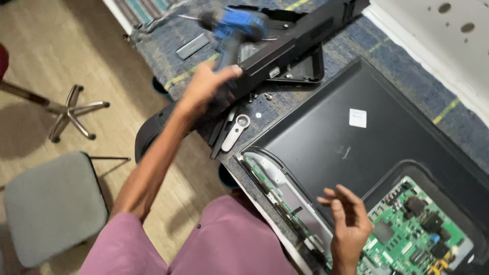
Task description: The person repairs a television lying face-down on a workbench. They handle the main circuit board and cables, use a cordless drill to remove screws, lift and reposition the TV frame, then use a screwdriver and a multimeter to work on and test components.
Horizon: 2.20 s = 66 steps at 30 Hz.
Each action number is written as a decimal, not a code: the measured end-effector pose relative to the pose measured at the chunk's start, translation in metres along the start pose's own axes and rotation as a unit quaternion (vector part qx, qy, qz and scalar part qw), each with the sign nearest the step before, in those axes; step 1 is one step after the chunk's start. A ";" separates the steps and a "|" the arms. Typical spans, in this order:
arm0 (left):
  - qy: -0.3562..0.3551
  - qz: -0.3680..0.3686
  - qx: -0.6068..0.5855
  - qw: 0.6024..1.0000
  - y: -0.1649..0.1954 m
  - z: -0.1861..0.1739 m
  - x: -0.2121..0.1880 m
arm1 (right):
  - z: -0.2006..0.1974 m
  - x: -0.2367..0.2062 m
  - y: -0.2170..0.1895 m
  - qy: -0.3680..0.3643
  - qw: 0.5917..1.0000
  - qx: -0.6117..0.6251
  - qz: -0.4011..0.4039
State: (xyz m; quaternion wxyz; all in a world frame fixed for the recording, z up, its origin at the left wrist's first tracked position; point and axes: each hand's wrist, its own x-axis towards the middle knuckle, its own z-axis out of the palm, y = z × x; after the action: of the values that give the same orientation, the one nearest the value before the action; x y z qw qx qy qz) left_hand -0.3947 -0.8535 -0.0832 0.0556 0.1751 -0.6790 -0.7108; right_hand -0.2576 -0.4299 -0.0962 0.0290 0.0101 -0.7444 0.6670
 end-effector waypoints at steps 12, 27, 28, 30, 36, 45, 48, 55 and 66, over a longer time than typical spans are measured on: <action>-0.017 0.041 0.120 0.992 -0.064 -0.103 0.142 | -0.089 -0.110 0.044 0.254 0.957 -0.140 0.016; -0.056 0.083 0.338 0.936 -0.096 -0.093 0.173 | -0.081 -0.187 0.042 0.354 0.914 -0.187 0.065; -0.062 0.112 0.365 0.922 -0.092 -0.089 0.171 | -0.078 -0.185 0.044 0.347 0.919 -0.175 0.062; -0.079 0.190 0.413 0.887 -0.076 -0.078 0.158 | -0.071 -0.178 0.049 0.327 0.921 -0.201 0.069; -0.111 0.514 0.409 0.745 -0.027 -0.012 0.057 | -0.023 -0.141 0.068 0.211 0.909 -0.356 0.051; -0.349 0.336 0.290 0.825 -0.096 0.088 -0.147 | 0.053 -0.107 0.099 0.145 0.880 -0.451 -0.019; -0.349 0.333 0.300 0.823 -0.127 0.102 -0.175 | 0.063 -0.108 0.103 0.151 0.865 -0.479 -0.012; -0.354 0.414 0.296 0.785 -0.182 0.135 -0.190 | 0.063 -0.103 0.100 0.140 0.852 -0.505 0.010; -0.340 0.356 0.380 0.784 -0.196 0.162 -0.216 | 0.059 -0.116 0.114 0.163 0.881 -0.444 0.012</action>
State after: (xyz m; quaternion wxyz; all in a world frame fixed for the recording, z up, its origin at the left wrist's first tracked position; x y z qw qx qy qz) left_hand -0.2149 -0.6174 -0.2358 -0.0008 -0.3245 -0.8831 -0.3387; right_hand -0.1494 -0.4788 -0.2227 0.1436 -0.1219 -0.9473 0.2591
